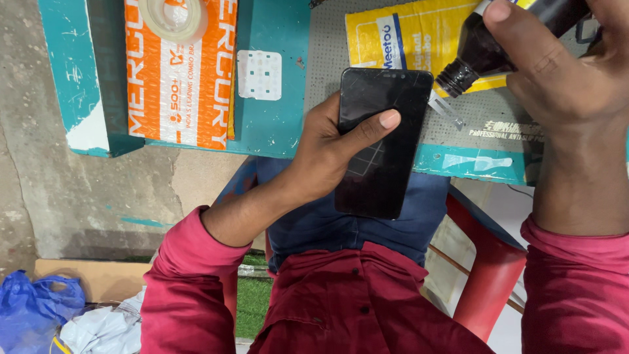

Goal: The person uses a metal pick to pry the edges of a black smartphone, then applies liquid from a bottle to the screen and wipes it with a screen protector package. The person then opens the phone to reveal the internal components and continues to wipe the screen and edges.

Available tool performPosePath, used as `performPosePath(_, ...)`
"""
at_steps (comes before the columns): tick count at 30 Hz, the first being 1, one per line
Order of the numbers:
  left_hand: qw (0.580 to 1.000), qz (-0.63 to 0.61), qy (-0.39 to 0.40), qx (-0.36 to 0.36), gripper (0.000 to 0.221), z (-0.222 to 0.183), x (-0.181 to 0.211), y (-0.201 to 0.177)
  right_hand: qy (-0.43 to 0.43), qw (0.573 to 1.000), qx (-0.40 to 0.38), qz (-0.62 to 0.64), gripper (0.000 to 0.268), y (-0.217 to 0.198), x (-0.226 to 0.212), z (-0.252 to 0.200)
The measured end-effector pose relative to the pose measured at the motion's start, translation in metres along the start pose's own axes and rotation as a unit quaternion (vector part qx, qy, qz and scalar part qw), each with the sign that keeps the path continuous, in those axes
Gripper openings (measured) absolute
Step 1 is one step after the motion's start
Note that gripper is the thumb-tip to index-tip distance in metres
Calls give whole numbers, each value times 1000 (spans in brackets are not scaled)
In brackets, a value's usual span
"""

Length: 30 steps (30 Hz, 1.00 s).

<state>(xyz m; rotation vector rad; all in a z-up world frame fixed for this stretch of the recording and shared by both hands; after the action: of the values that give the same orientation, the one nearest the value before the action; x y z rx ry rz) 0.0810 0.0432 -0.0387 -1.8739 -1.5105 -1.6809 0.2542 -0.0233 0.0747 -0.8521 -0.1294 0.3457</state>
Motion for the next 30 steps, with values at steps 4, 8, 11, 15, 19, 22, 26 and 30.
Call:
performPosePath(4,1000,6,-5,4,31,0,-1,-1,4,1000,-8,19,59,-1,-3,4)
performPosePath(8,1000,20,1,1,31,0,0,-1,3,1000,2,25,56,-1,-5,7)
performPosePath(11,1000,29,7,-1,31,-1,1,-1,2,999,6,39,52,1,-5,7)
performPosePath(15,1000,26,5,-5,32,0,0,0,1,999,6,51,45,2,-5,11)
performPosePath(19,999,30,9,-7,33,0,1,0,-19,998,13,62,43,-3,-12,17)
performPosePath(22,999,39,10,-3,33,-1,1,-1,-13,997,8,78,42,-5,-15,21)
performPosePath(26,999,34,10,-4,33,-1,1,-1,-2,995,7,100,40,-6,-15,21)
performPosePath(30,1000,23,13,-7,33,-1,1,0,16,992,6,123,40,-5,-11,14)
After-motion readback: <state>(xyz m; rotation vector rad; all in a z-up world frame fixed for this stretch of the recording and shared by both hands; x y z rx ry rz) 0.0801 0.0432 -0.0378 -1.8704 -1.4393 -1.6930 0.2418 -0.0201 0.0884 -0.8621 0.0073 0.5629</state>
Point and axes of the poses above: each hand's wrist, its own z-axis towards the middle knuckle, its own y-axis out of the palm, x = y × z, the point moved 10 cm from there along z, towards the middle knuckle, and after that the axes turned 13 degrees about x, right-handed, at the moved point
